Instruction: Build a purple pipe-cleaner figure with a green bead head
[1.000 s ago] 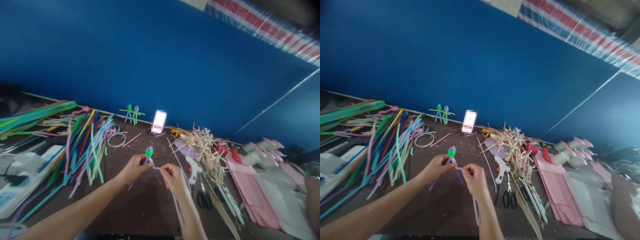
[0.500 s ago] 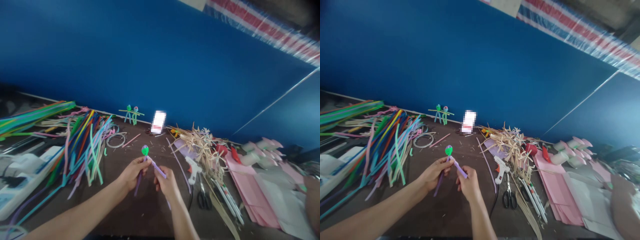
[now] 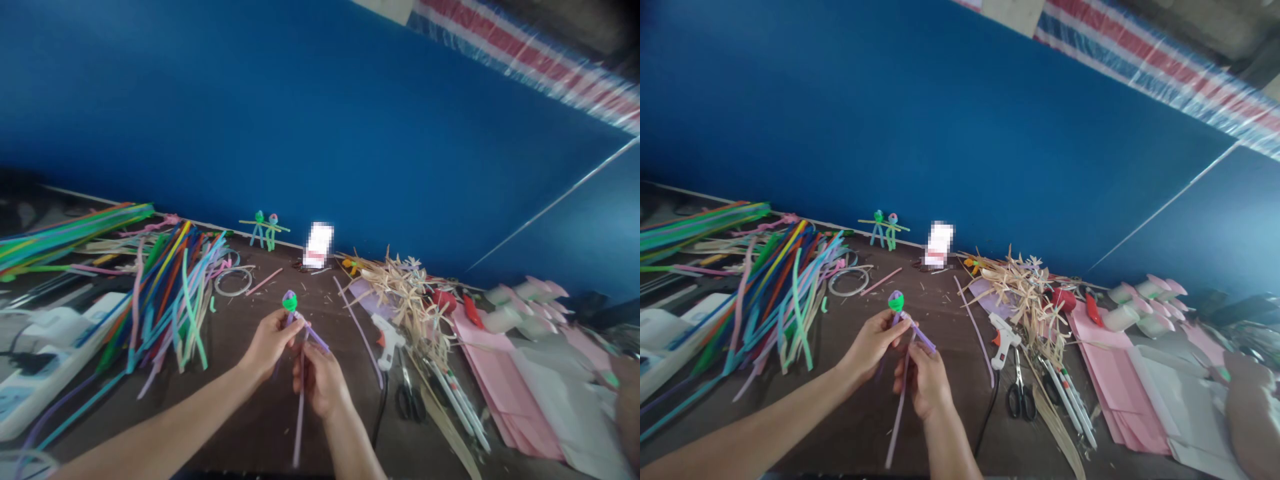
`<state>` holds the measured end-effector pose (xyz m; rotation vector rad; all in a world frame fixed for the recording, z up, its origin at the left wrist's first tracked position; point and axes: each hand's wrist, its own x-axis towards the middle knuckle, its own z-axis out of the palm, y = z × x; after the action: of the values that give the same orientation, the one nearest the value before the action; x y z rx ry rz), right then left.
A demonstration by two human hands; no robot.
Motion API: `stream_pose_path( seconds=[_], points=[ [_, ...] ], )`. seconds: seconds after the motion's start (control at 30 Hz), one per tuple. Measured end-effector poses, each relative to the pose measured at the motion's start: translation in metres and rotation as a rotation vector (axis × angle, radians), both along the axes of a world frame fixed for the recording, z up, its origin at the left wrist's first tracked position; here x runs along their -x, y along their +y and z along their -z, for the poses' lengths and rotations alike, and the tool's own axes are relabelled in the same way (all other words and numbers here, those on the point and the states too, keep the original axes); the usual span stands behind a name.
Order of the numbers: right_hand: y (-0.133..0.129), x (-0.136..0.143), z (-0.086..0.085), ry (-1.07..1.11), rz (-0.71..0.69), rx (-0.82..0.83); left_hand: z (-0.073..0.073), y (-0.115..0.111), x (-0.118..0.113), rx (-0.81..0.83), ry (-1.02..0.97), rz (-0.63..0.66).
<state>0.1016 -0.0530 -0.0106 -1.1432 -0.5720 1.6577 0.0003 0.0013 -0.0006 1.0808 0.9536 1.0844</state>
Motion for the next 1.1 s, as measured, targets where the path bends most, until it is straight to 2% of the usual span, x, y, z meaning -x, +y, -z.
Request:
stream_pose_path(
  seconds=[0.17,0.23,0.3,0.4,0.47,0.53,0.67,0.73,0.8,0.83,0.87,0.9,0.97,1.03,1.07,1.1],
  points=[
    [0.000,-0.019,0.002,-0.307,0.081,-0.190,0.008,0.007,0.004,0.022,0.008,0.006],
    [0.003,-0.026,0.000,-0.496,0.131,-0.310,0.013,0.008,0.004,0.031,0.052,0.013],
    [0.007,-0.029,-0.002,-0.726,0.117,-0.415,0.017,0.007,0.003,0.043,0.090,0.022],
    [0.015,-0.028,-0.004,-1.026,0.031,-0.427,0.022,0.006,-0.001,0.081,0.117,0.063],
    [0.022,-0.025,-0.002,-1.143,0.017,-0.396,0.025,0.008,-0.003,0.101,0.133,0.089],
    [0.030,-0.024,0.003,-1.152,0.016,-0.383,0.028,0.013,-0.002,0.108,0.159,0.115],
    [0.050,-0.028,0.017,-1.025,0.038,-0.355,0.033,0.024,0.007,0.060,0.272,0.140],
    [0.061,-0.031,0.024,-0.997,0.075,-0.325,0.031,0.022,0.013,-0.080,0.353,0.010],
    [0.069,-0.035,0.028,-0.963,0.117,-0.290,0.021,0.011,0.015,-0.346,0.440,-0.170],
    [0.072,-0.036,0.030,-0.942,0.133,-0.276,0.014,0.001,0.015,-0.494,0.468,-0.195],
    [0.074,-0.037,0.030,-0.921,0.143,-0.264,0.006,-0.010,0.012,-0.607,0.486,-0.155],
    [0.076,-0.037,0.031,-0.901,0.149,-0.254,-0.003,-0.023,0.007,-0.689,0.496,-0.047],
    [0.077,-0.037,0.032,-0.867,0.155,-0.233,-0.016,-0.051,-0.012,-0.826,0.473,0.280],
    [0.078,-0.037,0.033,-0.848,0.163,-0.212,-0.019,-0.078,-0.043,-0.952,0.413,0.593],
    [0.078,-0.037,0.034,-0.845,0.169,-0.202,-0.017,-0.089,-0.062,-1.019,0.377,0.706],
    [0.079,-0.037,0.036,-0.848,0.175,-0.195,-0.012,-0.099,-0.081,-1.032,0.373,0.741]
  ],
)
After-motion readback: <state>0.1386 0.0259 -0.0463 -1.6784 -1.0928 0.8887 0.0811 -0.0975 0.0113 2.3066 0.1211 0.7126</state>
